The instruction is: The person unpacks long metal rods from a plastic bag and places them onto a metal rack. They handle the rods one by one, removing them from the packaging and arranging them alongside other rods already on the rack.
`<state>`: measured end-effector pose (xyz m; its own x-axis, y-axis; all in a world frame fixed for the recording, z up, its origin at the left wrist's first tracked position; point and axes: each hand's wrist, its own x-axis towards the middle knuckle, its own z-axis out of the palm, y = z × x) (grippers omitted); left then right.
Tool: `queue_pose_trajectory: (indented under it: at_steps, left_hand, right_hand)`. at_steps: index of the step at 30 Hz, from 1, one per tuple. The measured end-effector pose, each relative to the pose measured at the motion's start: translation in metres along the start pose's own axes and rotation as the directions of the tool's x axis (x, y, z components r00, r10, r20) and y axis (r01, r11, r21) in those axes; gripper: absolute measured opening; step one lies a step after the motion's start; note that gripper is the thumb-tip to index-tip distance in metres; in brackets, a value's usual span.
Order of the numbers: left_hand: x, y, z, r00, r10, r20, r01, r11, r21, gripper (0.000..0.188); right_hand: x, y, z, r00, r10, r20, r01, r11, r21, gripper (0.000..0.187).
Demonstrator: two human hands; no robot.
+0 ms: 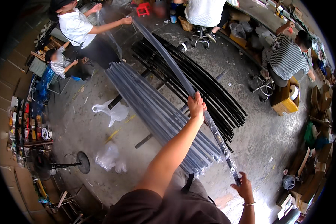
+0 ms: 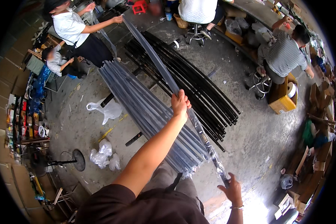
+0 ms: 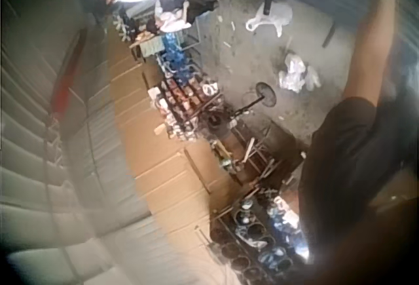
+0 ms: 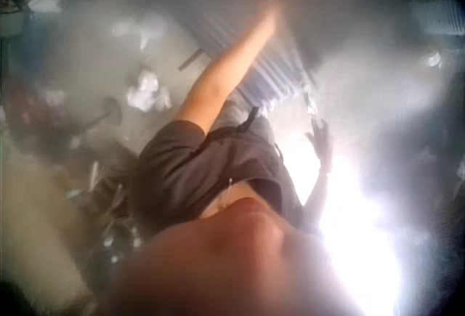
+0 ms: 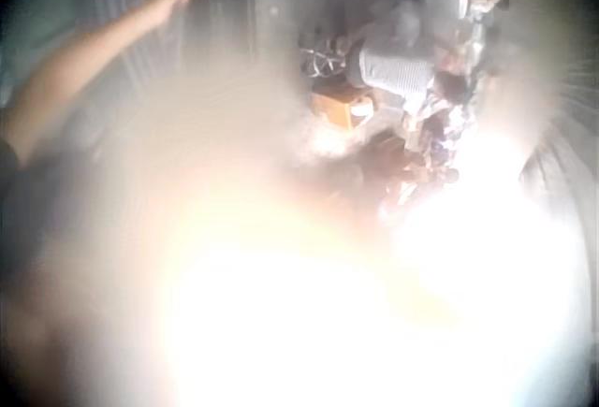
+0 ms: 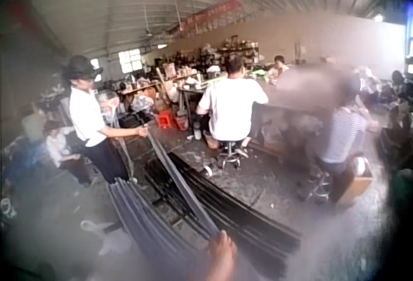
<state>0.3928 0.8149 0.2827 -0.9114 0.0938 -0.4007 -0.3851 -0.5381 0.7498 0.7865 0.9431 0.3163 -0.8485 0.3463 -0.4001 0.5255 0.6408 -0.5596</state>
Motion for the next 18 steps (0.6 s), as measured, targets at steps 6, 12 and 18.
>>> queue_pose_trajectory:
  at_steps: [6, 12, 18]
  left_hand:
    - [0.012, 0.029, 0.012, 0.998, 0.052, 0.025, -0.050, 0.994, -0.100, 0.023]
    - [0.090, 0.099, -0.029, 0.976, 0.170, 0.138, -0.170, 0.985, -0.014, 0.034]
    - [0.067, 0.043, -0.068, 0.967, -0.143, 0.212, 0.188, 0.959, -0.210, 0.033]
  right_hand:
    - [0.010, -0.008, 0.013, 0.950, 0.024, -0.311, -0.067, 0.990, -0.128, 0.045]
    - [0.005, 0.002, 0.015, 0.931, 0.025, -0.364, -0.053, 0.996, -0.067, 0.023]
    - [-0.055, 0.057, 0.017, 0.934, 0.064, -0.352, -0.118, 0.984, -0.133, 0.026]
